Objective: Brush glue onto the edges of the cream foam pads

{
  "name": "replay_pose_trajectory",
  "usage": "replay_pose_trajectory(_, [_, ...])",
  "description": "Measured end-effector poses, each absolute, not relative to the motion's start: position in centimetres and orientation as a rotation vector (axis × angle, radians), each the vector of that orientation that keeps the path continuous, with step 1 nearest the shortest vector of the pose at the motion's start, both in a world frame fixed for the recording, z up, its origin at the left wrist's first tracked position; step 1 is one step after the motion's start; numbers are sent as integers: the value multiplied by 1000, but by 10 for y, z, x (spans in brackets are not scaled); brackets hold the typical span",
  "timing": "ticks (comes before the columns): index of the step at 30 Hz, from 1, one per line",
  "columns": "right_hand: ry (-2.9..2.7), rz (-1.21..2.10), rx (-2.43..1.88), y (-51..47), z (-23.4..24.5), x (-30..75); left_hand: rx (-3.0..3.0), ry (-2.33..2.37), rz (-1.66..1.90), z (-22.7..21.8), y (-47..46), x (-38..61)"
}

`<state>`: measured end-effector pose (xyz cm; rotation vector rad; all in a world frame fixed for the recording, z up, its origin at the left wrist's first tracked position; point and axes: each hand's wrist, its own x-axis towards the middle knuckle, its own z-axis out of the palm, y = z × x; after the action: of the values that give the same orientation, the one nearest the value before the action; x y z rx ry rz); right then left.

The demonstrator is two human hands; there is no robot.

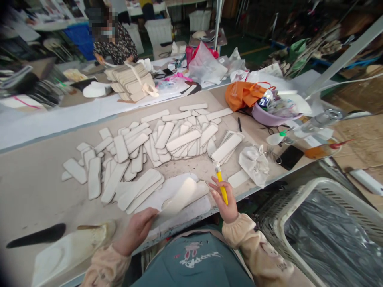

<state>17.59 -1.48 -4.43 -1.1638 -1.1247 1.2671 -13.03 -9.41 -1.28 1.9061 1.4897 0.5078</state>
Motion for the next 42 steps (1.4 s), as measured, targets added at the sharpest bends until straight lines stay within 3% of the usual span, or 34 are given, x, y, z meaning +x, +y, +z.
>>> replay_pose_trajectory(6, [-1047, 1430, -1235, -29, -49, 187, 1676, 1334, 507, -27, -94, -72])
replay_pose_trajectory(13, [-1069, 1268, -1351, -32, -64, 198, 1472, 1434, 546, -52, -97, -62])
replay_pose_trajectory(25, [-1721, 801, -1661, 9, -124, 185, 674, 1513, 782, -106, -91, -98])
replay_pose_trajectory(34, [-2150, 517, -1553, 19, -157, 179, 1203, 1990, 768, -143, -79, -101])
replay_pose_trajectory(42, [-2198, 431, -1543, 22, -173, 178, 1670, 2005, 737, -146, -80, -102])
